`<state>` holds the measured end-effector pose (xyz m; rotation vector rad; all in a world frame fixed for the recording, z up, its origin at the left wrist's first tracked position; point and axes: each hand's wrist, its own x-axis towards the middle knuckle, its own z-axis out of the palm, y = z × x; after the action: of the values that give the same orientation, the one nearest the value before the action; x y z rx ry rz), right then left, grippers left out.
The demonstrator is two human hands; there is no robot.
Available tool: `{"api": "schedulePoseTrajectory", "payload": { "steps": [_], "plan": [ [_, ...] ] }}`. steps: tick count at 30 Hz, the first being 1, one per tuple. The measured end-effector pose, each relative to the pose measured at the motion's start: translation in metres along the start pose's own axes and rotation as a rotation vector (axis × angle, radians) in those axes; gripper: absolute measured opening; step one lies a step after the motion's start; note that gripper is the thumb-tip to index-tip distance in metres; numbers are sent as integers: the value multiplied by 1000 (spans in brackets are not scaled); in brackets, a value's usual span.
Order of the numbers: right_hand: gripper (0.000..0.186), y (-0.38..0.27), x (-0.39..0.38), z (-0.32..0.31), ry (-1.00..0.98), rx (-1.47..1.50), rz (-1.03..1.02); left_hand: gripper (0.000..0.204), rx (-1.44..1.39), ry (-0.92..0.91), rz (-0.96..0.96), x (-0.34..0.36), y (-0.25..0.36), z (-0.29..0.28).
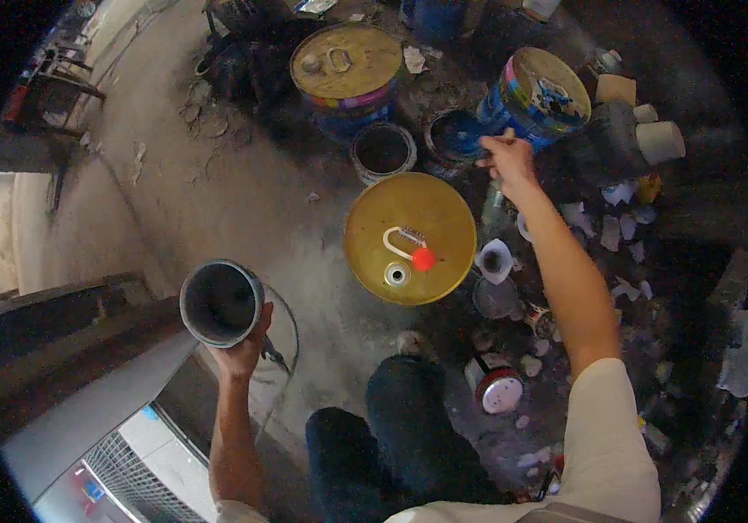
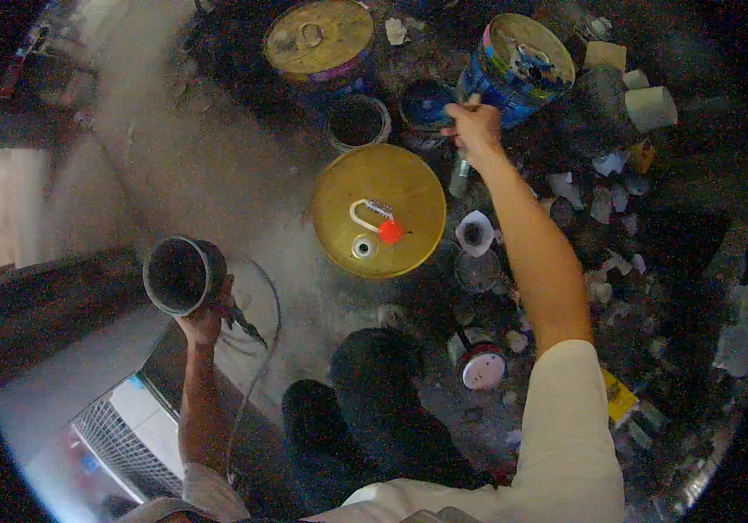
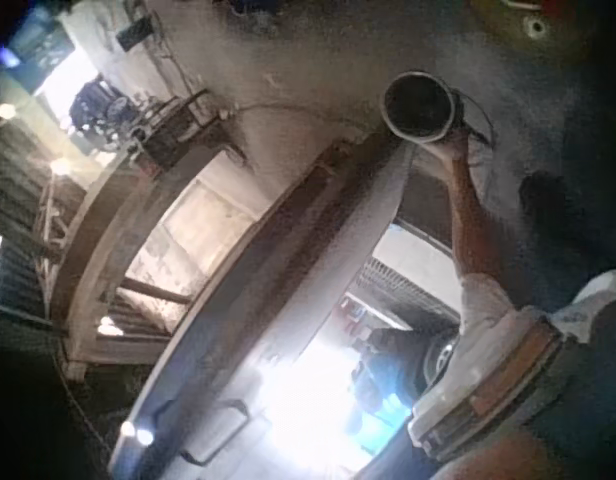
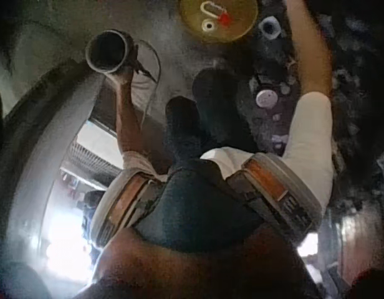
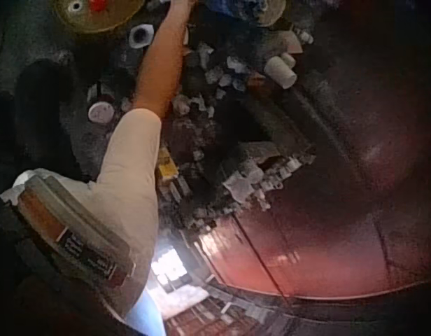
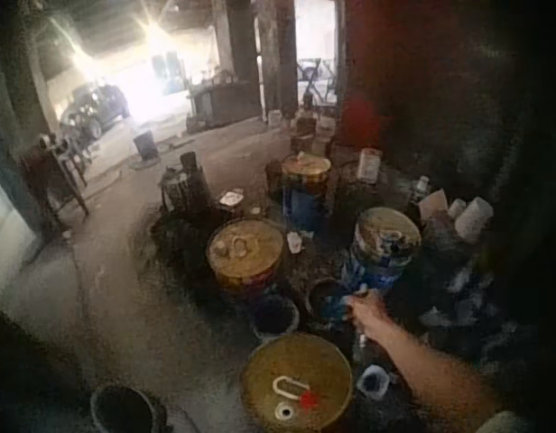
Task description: The person mixes paint by pouring liquid from a large bucket into a small container, then adds contents from several smaller cans and stirs with a stick. The person also uses a spray gun briefly and wipes the container with a cloth.
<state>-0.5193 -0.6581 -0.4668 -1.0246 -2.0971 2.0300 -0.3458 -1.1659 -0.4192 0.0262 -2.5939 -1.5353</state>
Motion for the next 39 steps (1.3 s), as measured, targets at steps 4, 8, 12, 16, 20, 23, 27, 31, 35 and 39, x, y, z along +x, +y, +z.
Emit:
{"api": "schedulePoseTrajectory", "payload": {
  "steps": [4,8,12,16,20,23,27,31,35,39],
  "plan": [
    [17,-54,-27,77,-106,12,31,63,-18,-81,61,35,47,-42],
    [16,-93,-52,162,-160,-9,37,83,-90,-99,222,65,68,-75],
    [14,-124,-57,239,-189,-145,6,99,-99,-101,203,94,76,-83],
    [16,-148,-48,309,-314,-81,81,102,-91,-80,139,133,75,-89],
    [14,-171,-32,374,-355,30,56,100,-46,-11,12,177,57,-110],
    [15,-186,-4,428,-337,9,51,99,69,46,-115,216,28,-127],
    [18,-202,41,502,-333,-47,33,97,219,133,-217,276,-12,-155],
    [17,-227,87,565,-365,-3,120,95,280,215,-316,337,-36,-184],
    [16,-257,145,648,-305,75,16,83,296,304,-353,406,-60,-208],
    [14,-264,200,734,-359,-33,141,70,285,374,-398,468,-89,-230]
  ]
}}
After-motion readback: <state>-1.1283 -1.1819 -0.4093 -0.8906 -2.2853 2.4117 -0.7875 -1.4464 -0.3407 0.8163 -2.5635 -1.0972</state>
